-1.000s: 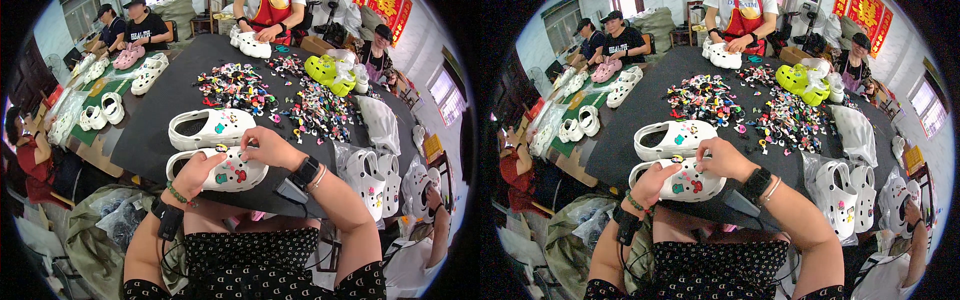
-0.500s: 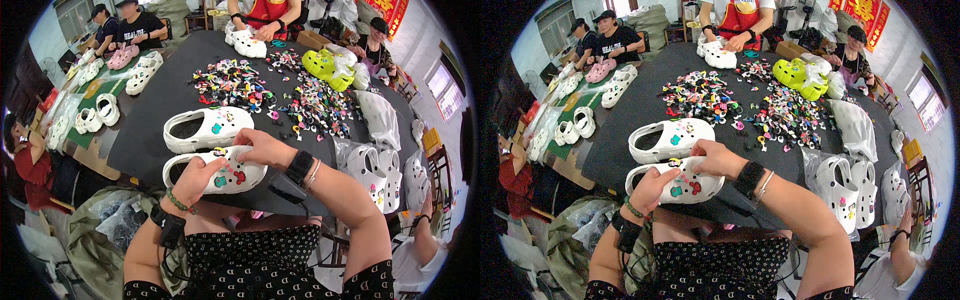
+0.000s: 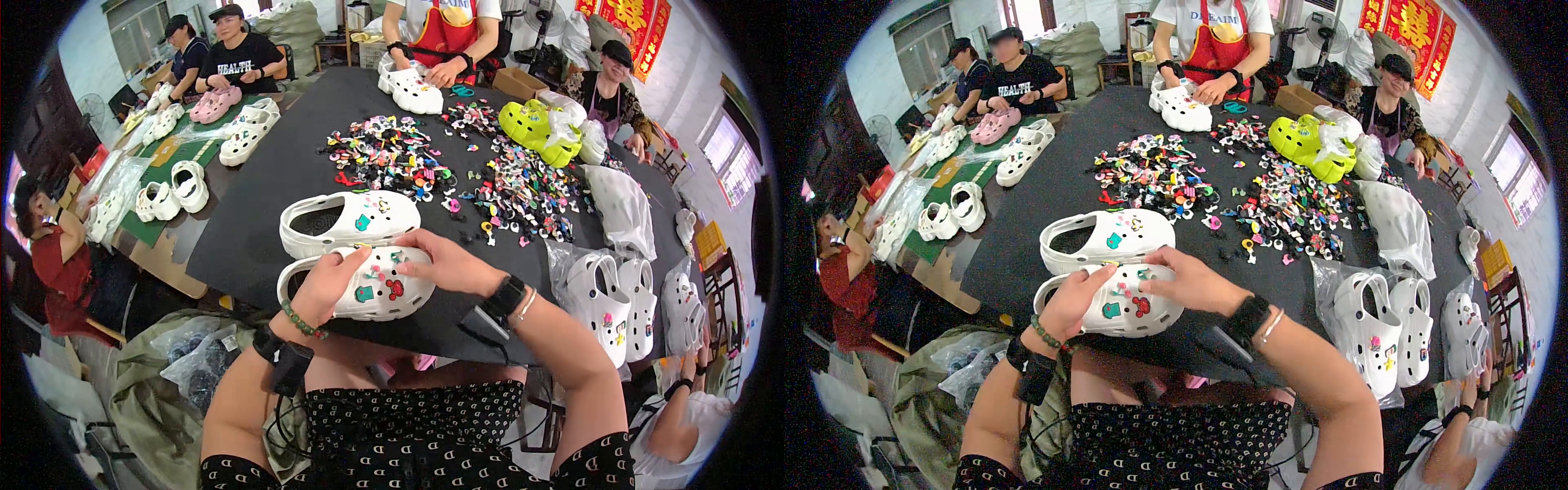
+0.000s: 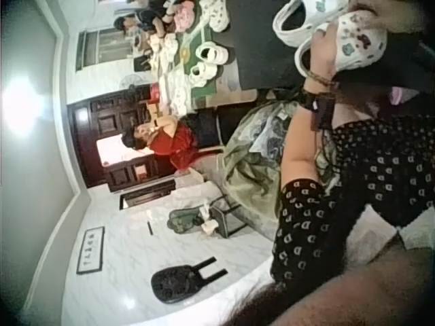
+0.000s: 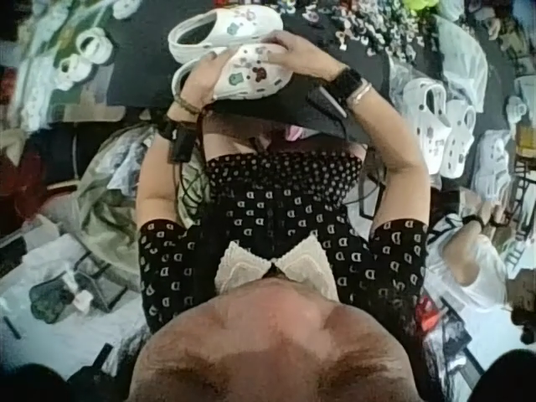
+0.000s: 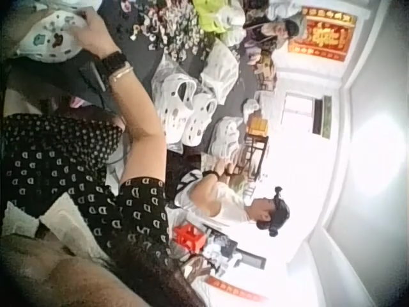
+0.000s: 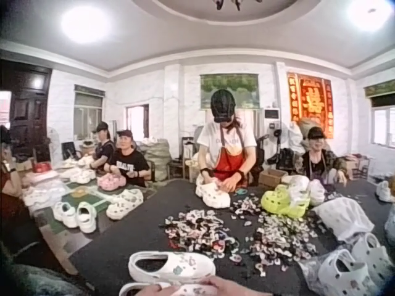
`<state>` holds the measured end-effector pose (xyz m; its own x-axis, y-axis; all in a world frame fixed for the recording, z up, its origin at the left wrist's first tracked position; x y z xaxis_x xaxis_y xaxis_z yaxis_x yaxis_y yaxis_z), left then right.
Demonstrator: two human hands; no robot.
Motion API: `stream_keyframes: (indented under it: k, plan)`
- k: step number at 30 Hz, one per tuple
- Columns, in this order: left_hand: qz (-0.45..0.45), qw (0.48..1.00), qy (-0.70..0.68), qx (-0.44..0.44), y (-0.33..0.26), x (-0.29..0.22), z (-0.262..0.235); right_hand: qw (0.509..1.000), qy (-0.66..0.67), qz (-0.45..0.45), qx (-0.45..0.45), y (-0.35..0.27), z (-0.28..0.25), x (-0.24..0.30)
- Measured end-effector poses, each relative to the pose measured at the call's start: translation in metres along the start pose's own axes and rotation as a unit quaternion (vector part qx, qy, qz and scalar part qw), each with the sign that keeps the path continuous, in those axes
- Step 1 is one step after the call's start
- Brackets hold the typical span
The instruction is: Apply decorative charms and finish assembly of clog-style shoes.
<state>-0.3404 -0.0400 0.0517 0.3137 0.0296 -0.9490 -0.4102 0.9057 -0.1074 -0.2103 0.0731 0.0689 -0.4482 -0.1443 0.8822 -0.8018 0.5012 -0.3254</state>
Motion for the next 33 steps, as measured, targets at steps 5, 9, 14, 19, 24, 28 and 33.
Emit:
stream_keyframes:
  k: [5,9,14,19,24,28,33]
  plan:
    - [0.075,0.960,0.267,-0.021,0.015,-0.012,-0.044,0.981,-0.179,-0.071,0.005,-0.029,0.025,0.007]
    - [0.105,0.910,0.400,-0.030,0.004,-0.064,-0.031,0.967,-0.213,-0.039,-0.134,-0.031,0.025,-0.003]
    - [0.388,0.720,0.570,-0.082,0.013,-0.112,-0.012,0.956,-0.204,-0.068,-0.199,-0.040,0.057,0.011]
    - [0.097,0.835,0.542,0.002,0.071,-0.066,-0.031,0.963,-0.199,-0.094,-0.158,-0.040,0.055,0.005]
    - [0.024,0.834,0.550,0.021,0.093,-0.062,-0.008,0.960,-0.159,-0.184,-0.142,-0.053,0.021,-0.013]
    - [0.076,0.824,0.559,0.052,0.109,-0.053,-0.017,0.943,-0.215,-0.181,-0.179,-0.069,-0.027,-0.034]
    - [0.046,0.928,0.363,0.068,0.109,-0.031,-0.031,0.930,-0.296,-0.013,-0.216,-0.065,-0.097,-0.078]
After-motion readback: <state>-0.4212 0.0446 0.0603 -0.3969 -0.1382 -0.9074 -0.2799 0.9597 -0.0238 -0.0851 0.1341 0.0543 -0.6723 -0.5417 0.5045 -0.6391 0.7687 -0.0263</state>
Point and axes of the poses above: each hand's wrist, its own y-axis towards the middle knuckle, its own z-axis out of the palm, x = y × z, the point moved 8 cm from there along y, towards the middle knuckle, and after that the axes turned 14 degrees about z, right-handed, at the moved point
